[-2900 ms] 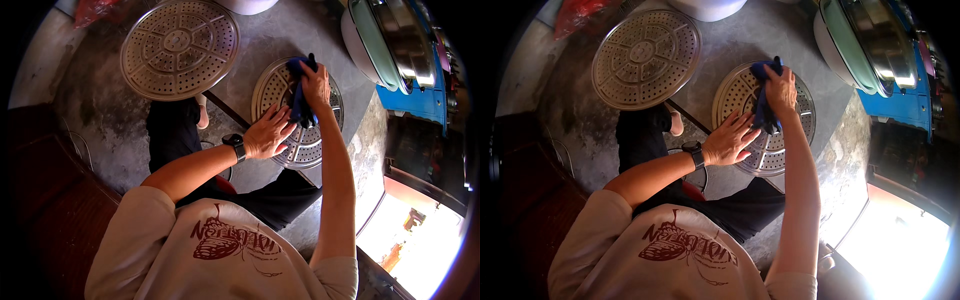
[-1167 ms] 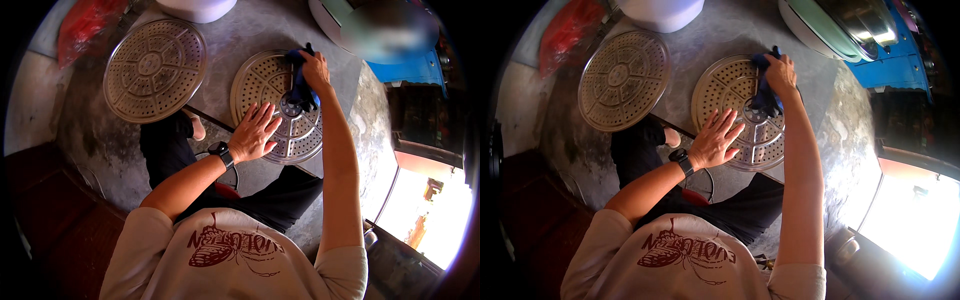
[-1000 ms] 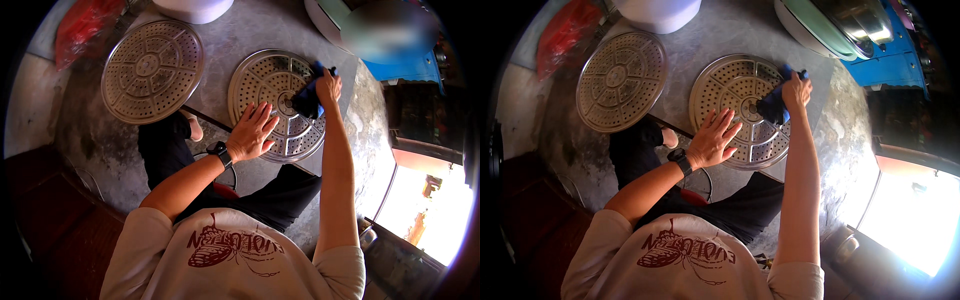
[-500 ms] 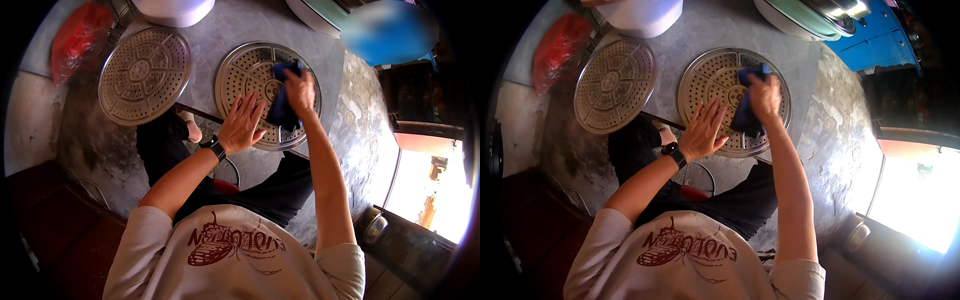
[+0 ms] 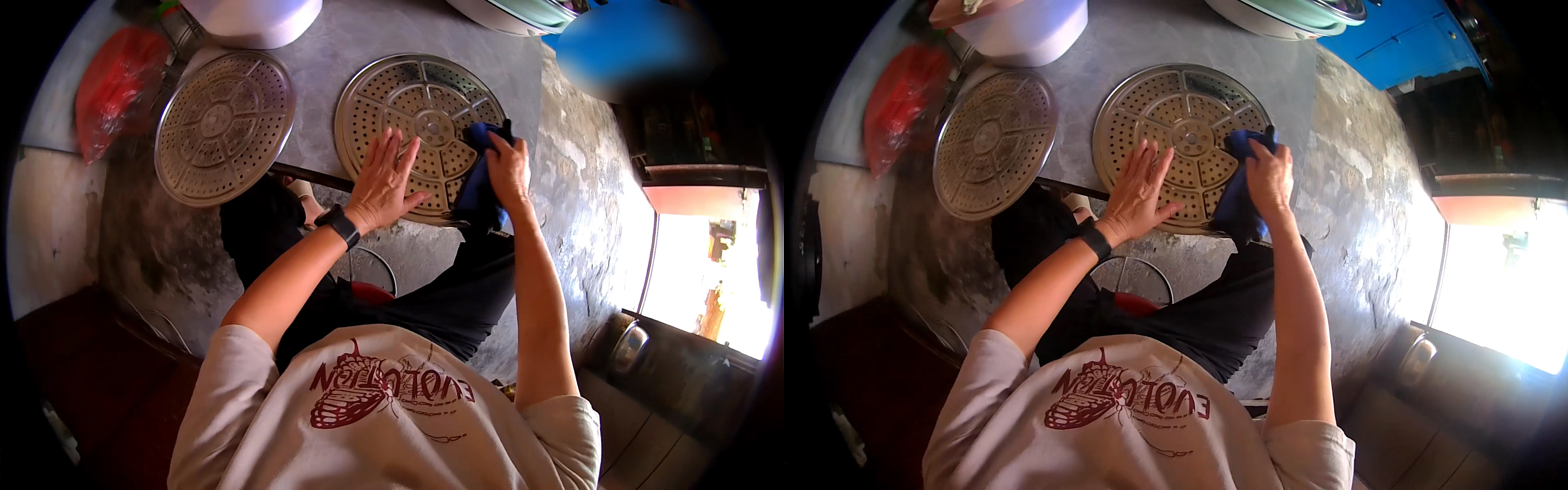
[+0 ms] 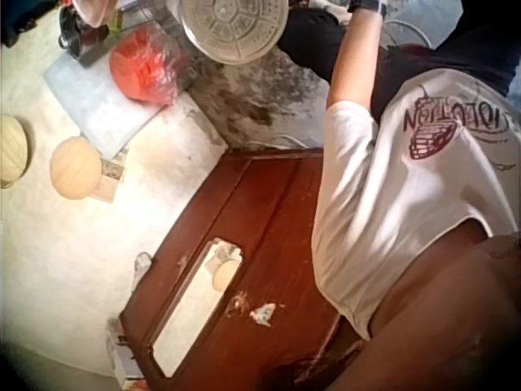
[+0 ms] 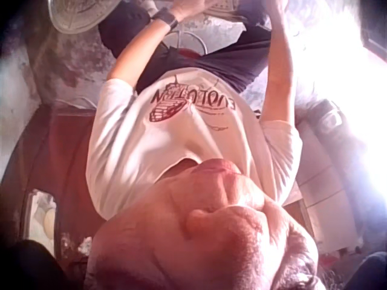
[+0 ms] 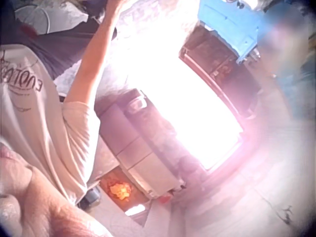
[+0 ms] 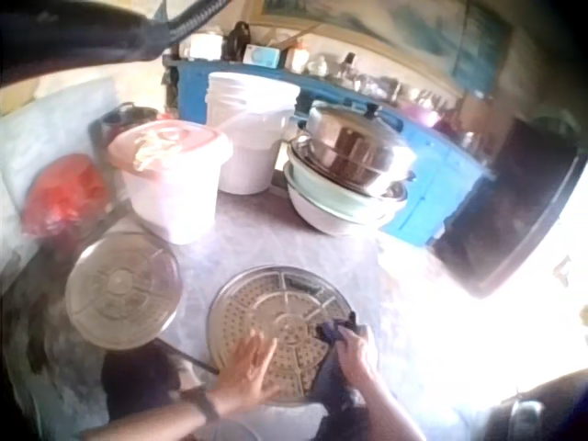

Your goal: The person wipes two metal steamer plates with a blue cloth, then gathers several hangers with damp clothes from an indoor drying area and hangs them one by one on an outdoor metal rack.

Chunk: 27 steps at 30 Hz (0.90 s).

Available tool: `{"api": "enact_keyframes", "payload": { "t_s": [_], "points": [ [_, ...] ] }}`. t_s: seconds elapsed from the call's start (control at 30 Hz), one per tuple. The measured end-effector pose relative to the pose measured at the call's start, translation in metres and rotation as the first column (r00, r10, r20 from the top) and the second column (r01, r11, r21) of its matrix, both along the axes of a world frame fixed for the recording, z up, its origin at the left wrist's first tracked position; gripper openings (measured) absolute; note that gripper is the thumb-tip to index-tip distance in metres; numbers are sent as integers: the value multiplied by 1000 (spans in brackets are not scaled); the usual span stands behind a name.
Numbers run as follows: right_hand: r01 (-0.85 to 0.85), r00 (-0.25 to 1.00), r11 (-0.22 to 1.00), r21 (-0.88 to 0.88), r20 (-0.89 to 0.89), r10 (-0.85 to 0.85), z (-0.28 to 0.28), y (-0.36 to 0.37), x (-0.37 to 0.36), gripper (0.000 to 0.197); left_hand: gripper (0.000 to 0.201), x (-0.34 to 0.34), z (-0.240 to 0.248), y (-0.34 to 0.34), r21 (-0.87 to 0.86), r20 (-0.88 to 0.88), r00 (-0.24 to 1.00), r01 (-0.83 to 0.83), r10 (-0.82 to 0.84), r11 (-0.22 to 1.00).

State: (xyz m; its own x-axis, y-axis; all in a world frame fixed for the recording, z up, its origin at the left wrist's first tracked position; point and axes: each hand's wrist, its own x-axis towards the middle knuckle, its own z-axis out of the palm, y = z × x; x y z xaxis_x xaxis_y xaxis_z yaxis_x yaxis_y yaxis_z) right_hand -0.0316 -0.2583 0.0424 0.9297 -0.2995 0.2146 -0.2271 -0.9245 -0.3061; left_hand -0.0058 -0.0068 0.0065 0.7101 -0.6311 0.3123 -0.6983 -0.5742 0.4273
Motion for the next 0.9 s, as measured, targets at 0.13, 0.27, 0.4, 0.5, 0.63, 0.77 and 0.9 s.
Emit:
{"api": "enact_keyframes", "payload": {
  "t_s": [0.13,0.27,0.4,0.5,0.63,0.77,0.9],
  "points": [
    [103,994,960,261,12,-110,-3,-18,-35,36,101,14,17,13,47,-1,985,173,-173,984],
    [127,992,934,332,-26,-126,-6,-15,-75,37,113,30,26,38,259,-38,969,246,-245,934],
    [44,990,956,290,119,-81,-15,-11,-87,38,110,39,16,52,263,-49,963,269,-265,927],
    [77,989,932,355,91,-117,-11,-7,-82,38,107,26,18,47,292,-16,977,210,-215,933],
    [85,986,927,365,105,-132,-10,-9,-76,38,101,0,18,24,277,40,998,28,-41,961],
    [167,970,915,367,104,-219,-11,-7,-71,38,89,-31,21,-9,238,36,996,-90,83,967],
    [79,977,943,324,163,-138,5,19,-63,37,73,-15,19,-17,80,-1,997,-80,80,994]
  ]
}}
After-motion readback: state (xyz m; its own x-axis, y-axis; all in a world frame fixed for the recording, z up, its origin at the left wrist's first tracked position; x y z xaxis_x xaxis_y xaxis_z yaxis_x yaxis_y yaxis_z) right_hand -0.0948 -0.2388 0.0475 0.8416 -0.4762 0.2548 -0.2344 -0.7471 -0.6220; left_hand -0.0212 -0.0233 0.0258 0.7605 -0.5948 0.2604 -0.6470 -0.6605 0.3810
